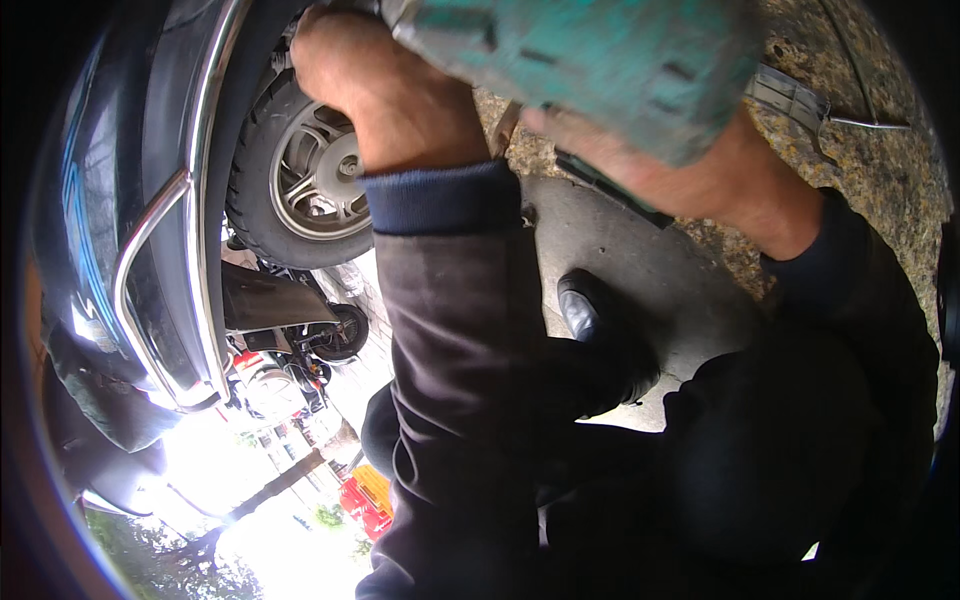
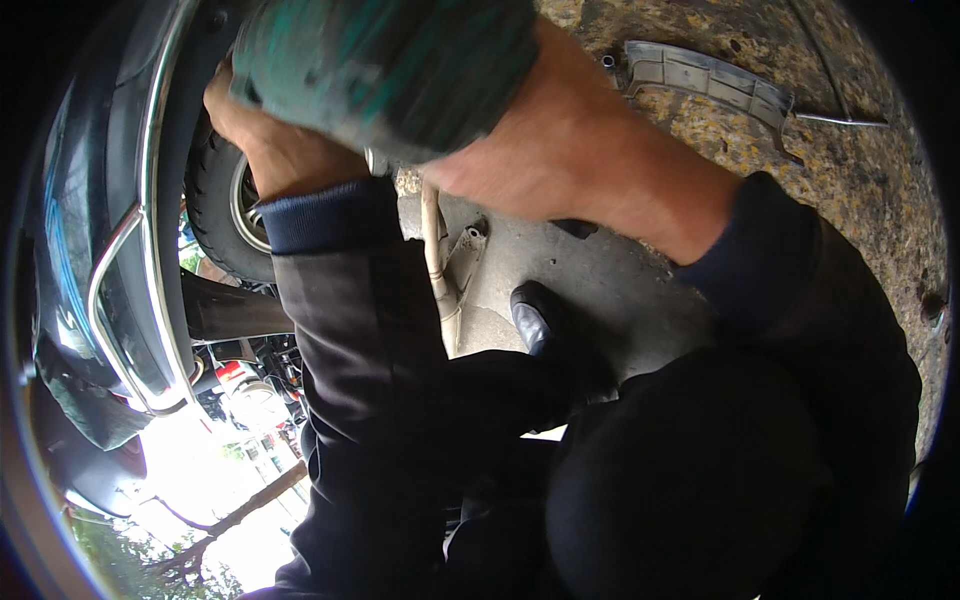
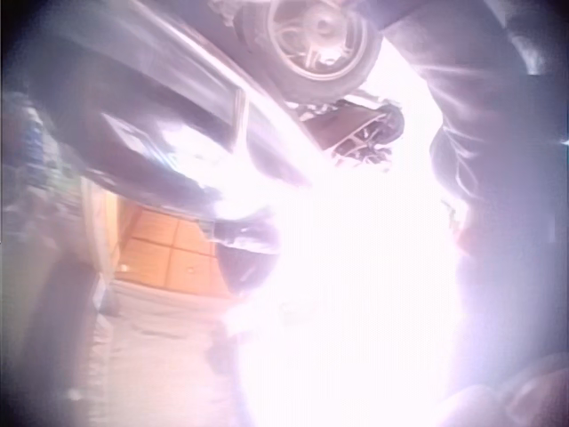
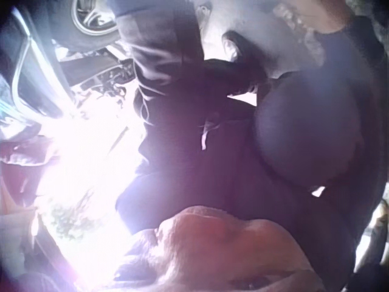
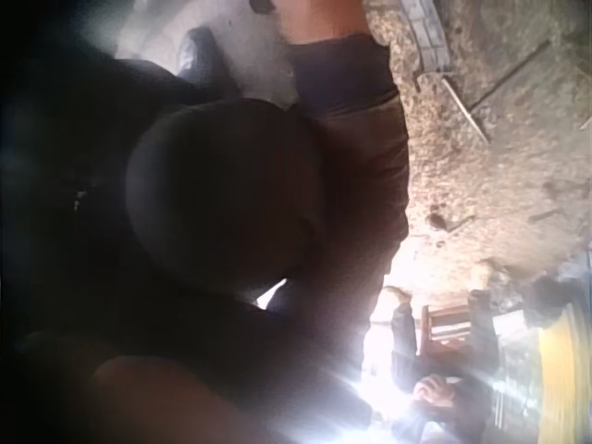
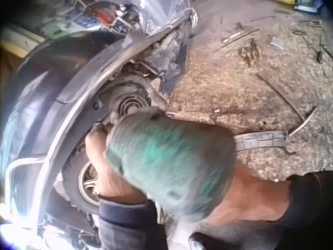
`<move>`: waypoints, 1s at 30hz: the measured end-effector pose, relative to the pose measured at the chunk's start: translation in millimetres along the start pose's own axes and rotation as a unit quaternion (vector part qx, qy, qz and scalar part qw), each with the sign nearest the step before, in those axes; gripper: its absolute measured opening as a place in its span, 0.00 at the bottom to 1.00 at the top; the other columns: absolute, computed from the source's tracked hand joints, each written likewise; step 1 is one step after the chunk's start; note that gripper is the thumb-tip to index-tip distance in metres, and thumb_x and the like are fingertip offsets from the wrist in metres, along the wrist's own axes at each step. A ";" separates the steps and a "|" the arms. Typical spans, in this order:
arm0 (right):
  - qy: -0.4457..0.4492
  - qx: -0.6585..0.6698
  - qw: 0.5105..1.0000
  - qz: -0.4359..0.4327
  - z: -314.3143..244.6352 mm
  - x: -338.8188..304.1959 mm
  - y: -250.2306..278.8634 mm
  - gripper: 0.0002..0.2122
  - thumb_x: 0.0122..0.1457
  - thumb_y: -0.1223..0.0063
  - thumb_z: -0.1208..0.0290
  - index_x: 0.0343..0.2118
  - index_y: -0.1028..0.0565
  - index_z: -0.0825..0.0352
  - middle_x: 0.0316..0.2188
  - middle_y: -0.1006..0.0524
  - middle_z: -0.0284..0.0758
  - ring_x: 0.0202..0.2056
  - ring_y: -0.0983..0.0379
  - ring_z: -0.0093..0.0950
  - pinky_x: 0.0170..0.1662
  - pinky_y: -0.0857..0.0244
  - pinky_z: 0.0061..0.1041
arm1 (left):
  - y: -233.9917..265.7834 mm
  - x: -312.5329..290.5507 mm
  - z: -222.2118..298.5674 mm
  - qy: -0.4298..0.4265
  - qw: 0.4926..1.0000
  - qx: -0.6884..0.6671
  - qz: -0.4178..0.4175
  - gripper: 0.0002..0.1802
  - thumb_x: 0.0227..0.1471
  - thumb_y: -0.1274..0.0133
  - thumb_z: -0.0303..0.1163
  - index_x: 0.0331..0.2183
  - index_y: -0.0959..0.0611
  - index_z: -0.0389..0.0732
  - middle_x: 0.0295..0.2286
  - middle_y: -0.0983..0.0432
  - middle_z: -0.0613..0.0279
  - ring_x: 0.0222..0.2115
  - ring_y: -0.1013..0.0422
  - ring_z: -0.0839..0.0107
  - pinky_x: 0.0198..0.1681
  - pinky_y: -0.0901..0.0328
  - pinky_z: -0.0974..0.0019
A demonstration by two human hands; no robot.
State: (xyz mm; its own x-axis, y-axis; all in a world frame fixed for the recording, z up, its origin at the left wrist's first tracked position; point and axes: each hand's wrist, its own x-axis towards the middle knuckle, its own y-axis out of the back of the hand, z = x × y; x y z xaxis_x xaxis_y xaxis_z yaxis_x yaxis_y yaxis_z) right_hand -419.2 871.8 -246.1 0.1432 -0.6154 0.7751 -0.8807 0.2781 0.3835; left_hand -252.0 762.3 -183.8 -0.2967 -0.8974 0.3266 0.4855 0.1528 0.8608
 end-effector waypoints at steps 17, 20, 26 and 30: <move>0.052 -0.154 0.982 -0.096 -10.5 3.0 15.2 0.11 0.55 0.39 0.71 0.41 0.20 0.64 0.38 0.20 0.34 0.36 0.23 0.28 0.40 0.28 0.25 | 3.7 25.8 26.6 0.198 0.582 -0.777 0.135 0.11 0.55 0.65 0.31 0.22 0.32 0.43 0.19 0.34 0.61 0.21 0.36 0.67 0.28 0.35 0.63; -0.154 0.081 0.984 -0.040 -12.3 4.4 8.0 0.11 0.55 0.38 0.72 0.41 0.20 0.66 0.37 0.19 0.34 0.37 0.23 0.28 0.41 0.29 0.24 | 3.3 27.0 26.8 0.217 0.590 -0.763 0.149 0.11 0.56 0.66 0.31 0.23 0.33 0.43 0.17 0.36 0.63 0.19 0.38 0.68 0.25 0.37 0.66; -0.074 0.017 0.997 -0.024 -4.0 5.8 0.4 0.12 0.56 0.40 0.73 0.44 0.22 0.66 0.40 0.19 0.34 0.40 0.22 0.29 0.44 0.29 0.26 | 11.1 32.0 23.0 0.225 0.605 -0.746 0.164 0.12 0.57 0.66 0.31 0.23 0.33 0.44 0.16 0.37 0.65 0.16 0.40 0.69 0.22 0.38 0.67; -0.049 0.014 0.997 -0.061 0.7 4.7 10.1 0.14 0.56 0.40 0.73 0.47 0.23 0.64 0.45 0.21 0.36 0.45 0.24 0.30 0.48 0.29 0.28 | 9.6 34.5 13.3 0.242 0.583 -0.751 0.192 0.14 0.57 0.67 0.32 0.20 0.34 0.45 0.15 0.37 0.67 0.15 0.41 0.72 0.18 0.41 0.70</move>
State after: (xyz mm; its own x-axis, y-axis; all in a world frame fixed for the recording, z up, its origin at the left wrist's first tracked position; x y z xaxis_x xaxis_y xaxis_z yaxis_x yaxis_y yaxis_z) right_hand -427.8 871.2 -238.9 0.2065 -0.7122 0.6709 -0.8721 0.1769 0.4562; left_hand -268.5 738.3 -159.0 0.1616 -0.9838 -0.0781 0.7206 0.1717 -0.6718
